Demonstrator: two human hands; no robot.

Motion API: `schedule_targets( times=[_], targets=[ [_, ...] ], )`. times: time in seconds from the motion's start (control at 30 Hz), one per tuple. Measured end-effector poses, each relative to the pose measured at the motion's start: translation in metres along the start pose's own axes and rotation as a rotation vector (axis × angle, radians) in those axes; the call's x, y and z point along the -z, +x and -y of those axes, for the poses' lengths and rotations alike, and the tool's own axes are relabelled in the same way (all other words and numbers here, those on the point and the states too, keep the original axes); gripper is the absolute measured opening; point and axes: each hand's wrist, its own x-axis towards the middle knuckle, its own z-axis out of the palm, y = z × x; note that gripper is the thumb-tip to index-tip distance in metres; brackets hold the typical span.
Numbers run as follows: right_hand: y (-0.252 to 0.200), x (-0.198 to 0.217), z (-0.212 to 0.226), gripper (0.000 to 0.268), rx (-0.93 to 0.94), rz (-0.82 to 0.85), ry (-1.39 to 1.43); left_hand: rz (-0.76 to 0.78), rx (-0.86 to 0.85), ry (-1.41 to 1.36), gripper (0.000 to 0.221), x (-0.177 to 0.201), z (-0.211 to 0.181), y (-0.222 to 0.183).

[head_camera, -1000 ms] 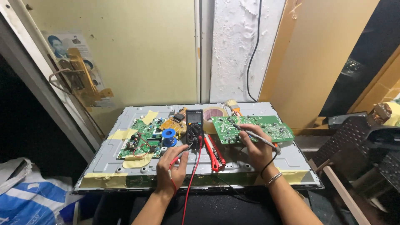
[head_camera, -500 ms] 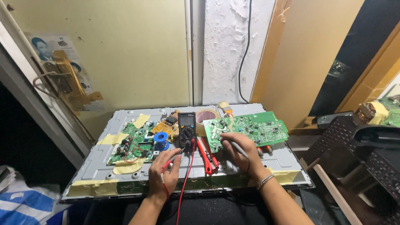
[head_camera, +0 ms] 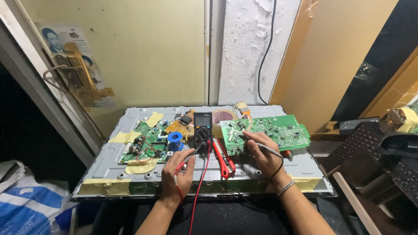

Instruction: Testing and diagnosing TV circuit boards using a digital multimeter and probes on a repair bench.

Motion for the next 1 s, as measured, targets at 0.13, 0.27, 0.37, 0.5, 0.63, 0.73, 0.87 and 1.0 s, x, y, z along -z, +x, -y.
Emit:
schedule_targets(
  times=[0.13,0.27,0.37,0.5,0.63,0.73,0.87,1.0],
  targets=[
    [0.001,-0.002,0.003,0.029,0.021,-0.008,-0.013,-0.026,0.034,-0.012,0.023,0.006,-0.008,0.003],
    [0.001,-0.003,0.004,0.017,-0.044,0.002,-0.050,-0.030,0.038,-0.006,0.025,0.005,-0.010,0.003],
    [0.003,-0.005,0.000,0.021,0.100,0.027,-0.087,-0.011,-0.010,0.013,0.026,-0.003,0.003,-0.001],
    [0.004,-0.010,-0.005,0.025,0.225,0.039,-0.195,-0.003,0.020,-0.005,0.024,-0.002,-0.001,0.000],
    [0.005,-0.013,-0.007,0.025,0.324,0.073,-0.294,0.003,-0.011,-0.005,0.023,-0.001,-0.002,0.000],
    [0.005,-0.013,0.005,0.023,0.369,0.067,-0.299,-0.005,0.000,-0.009,0.022,0.003,-0.010,0.003],
    [0.003,-0.014,0.011,0.026,0.355,0.091,-0.322,0.012,-0.007,-0.019,0.024,-0.003,-0.001,0.000],
    [0.004,-0.017,0.006,0.023,0.367,0.051,-0.324,0.018,0.006,-0.025,0.023,-0.002,-0.002,0.000]
  ],
)
